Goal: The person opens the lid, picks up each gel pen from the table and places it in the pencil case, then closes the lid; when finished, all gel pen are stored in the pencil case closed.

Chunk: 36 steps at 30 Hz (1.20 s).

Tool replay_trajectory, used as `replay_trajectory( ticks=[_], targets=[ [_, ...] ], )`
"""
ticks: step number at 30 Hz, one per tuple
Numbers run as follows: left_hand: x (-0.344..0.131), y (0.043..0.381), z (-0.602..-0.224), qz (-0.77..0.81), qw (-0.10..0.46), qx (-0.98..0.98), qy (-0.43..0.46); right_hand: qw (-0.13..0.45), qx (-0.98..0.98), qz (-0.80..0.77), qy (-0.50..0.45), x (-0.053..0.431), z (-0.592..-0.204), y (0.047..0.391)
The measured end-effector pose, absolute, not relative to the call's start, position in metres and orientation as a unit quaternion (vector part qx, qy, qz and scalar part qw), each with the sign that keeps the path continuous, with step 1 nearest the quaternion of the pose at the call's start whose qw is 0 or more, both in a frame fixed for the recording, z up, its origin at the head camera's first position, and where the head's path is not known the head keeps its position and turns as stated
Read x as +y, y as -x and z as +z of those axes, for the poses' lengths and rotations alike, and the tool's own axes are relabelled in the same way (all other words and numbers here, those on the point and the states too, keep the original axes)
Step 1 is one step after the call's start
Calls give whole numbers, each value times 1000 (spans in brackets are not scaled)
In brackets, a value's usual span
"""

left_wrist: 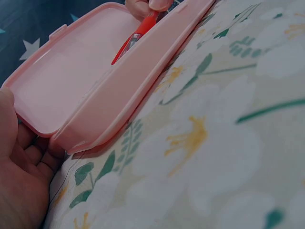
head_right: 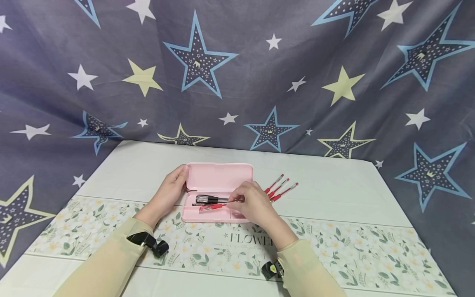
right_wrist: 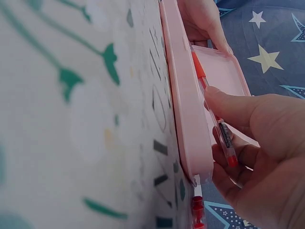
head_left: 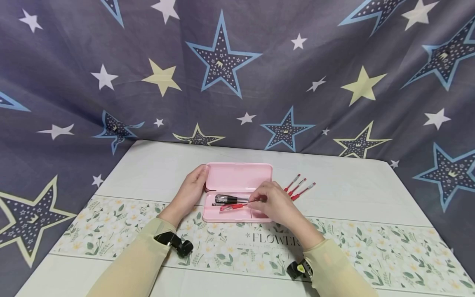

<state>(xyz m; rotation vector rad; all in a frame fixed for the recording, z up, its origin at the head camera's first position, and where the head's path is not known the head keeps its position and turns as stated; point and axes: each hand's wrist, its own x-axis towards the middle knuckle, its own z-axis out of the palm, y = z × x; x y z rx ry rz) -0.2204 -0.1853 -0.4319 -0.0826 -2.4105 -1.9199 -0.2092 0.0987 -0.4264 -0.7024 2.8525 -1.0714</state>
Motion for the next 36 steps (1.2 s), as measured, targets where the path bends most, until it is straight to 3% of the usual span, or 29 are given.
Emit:
replay_trajectory(
  ticks=[15,36],
  targets=[
    [-187,221,-433,-627,24,-779,25,-21,916,-350,194,88,-428,209],
    [-186,223,-437,-622,28,-782,29,9,914,-360,186,91,-430,211]
  ],
)
